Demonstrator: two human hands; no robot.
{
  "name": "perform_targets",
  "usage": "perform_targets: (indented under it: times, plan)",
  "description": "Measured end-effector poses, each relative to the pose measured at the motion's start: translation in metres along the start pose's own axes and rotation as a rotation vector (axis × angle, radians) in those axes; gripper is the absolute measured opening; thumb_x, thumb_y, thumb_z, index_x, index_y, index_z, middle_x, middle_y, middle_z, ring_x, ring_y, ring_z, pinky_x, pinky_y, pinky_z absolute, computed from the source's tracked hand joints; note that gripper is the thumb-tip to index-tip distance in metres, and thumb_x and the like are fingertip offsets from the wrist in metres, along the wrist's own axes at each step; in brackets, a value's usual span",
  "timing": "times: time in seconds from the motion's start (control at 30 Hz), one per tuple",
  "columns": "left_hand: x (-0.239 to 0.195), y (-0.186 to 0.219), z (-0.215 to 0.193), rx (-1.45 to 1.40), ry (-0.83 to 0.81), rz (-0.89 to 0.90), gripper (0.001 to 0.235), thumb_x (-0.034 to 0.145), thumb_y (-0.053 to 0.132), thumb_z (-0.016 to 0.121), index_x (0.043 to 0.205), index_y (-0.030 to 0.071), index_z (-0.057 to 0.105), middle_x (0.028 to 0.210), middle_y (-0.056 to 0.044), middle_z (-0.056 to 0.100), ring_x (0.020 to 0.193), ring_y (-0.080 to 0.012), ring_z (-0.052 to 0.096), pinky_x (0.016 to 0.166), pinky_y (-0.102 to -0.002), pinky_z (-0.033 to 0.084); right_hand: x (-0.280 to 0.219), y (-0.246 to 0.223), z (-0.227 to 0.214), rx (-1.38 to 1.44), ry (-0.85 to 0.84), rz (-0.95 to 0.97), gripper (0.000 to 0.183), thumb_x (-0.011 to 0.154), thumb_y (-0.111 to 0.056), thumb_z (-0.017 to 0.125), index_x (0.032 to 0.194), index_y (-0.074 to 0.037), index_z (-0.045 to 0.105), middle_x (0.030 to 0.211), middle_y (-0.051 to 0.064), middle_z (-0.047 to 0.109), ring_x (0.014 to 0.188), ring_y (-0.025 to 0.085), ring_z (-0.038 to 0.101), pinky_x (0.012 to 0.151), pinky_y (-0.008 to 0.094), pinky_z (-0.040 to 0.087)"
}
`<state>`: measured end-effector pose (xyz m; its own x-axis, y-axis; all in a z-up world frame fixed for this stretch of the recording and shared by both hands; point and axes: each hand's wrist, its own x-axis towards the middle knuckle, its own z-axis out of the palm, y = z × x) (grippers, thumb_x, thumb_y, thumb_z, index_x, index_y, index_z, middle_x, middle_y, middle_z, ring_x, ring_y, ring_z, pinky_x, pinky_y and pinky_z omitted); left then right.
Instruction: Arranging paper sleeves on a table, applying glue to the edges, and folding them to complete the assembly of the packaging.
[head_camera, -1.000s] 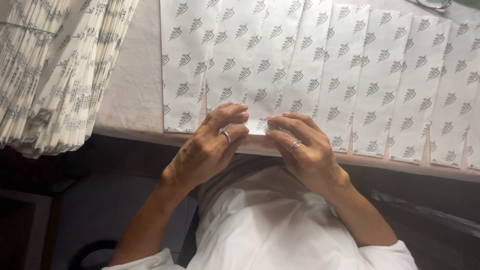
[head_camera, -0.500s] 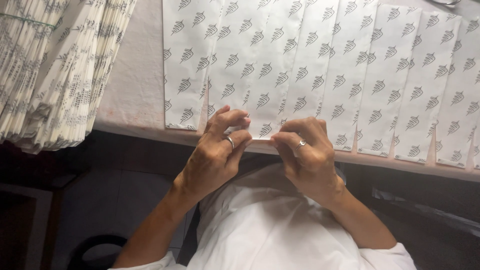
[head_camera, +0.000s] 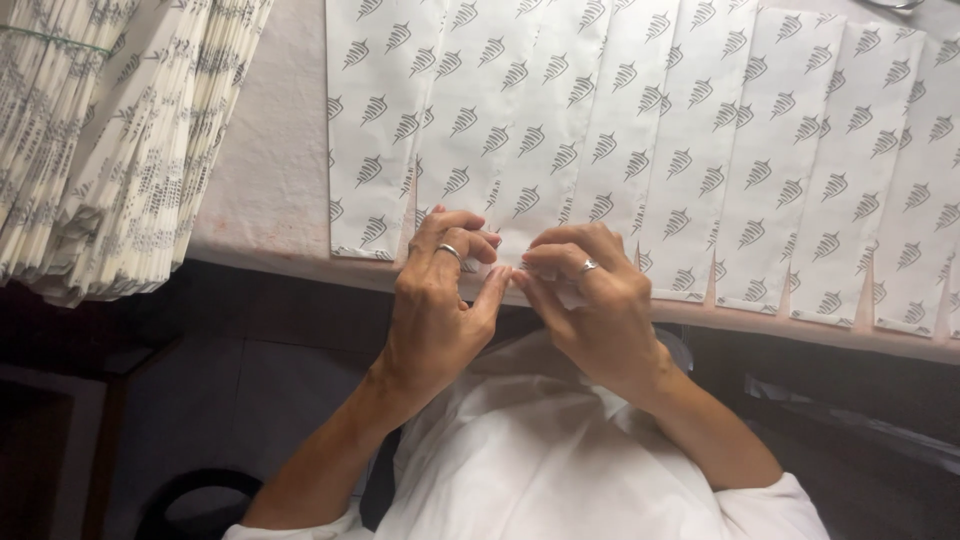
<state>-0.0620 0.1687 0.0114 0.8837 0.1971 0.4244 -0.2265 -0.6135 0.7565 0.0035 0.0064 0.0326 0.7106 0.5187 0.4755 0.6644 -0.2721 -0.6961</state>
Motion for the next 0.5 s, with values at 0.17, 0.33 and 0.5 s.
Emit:
perform_targets:
  times: [0.17, 0.33, 0.5]
  plan:
    - [0.001, 0.001, -0.005, -0.037, -0.013, -0.048, 0.018, 0.081, -0.008, 0.078, 0.089, 0.0, 0.064, 0.095, -0.011, 0.065, 0.11, -0.0341, 0.07, 0.117, -0.057, 0.034, -0.003, 0.006, -0.004, -0.018, -0.087, 0.043, 0.02, 0.078, 0.015, 0.077, 0.089, -0.002, 0.076, 0.086, 0.01, 0.068, 0.084, 0.022, 0.066, 0.076, 0.028, 0.048]
    - [-0.004, 0.005, 0.004, 0.053, 0.046, -0.013, 0.015, 0.086, -0.01, 0.071, 0.097, -0.002, 0.065, 0.098, -0.012, 0.064, 0.111, -0.0343, 0.069, 0.118, -0.057, 0.033, 0.001, 0.003, -0.012, -0.015, -0.153, 0.077, 0.023, 0.08, 0.017, 0.072, 0.089, -0.003, 0.077, 0.085, 0.01, 0.07, 0.083, 0.022, 0.07, 0.075, 0.029, 0.053]
    - [-0.012, 0.01, 0.022, 0.236, 0.105, 0.055, 0.034, 0.083, 0.005, 0.084, 0.108, -0.003, 0.064, 0.108, -0.016, 0.061, 0.114, -0.0346, 0.066, 0.122, -0.057, 0.028, 0.002, 0.0, -0.013, -0.012, -0.156, 0.111, 0.025, 0.081, 0.018, 0.071, 0.093, -0.004, 0.077, 0.087, 0.009, 0.071, 0.088, 0.024, 0.072, 0.077, 0.033, 0.055]
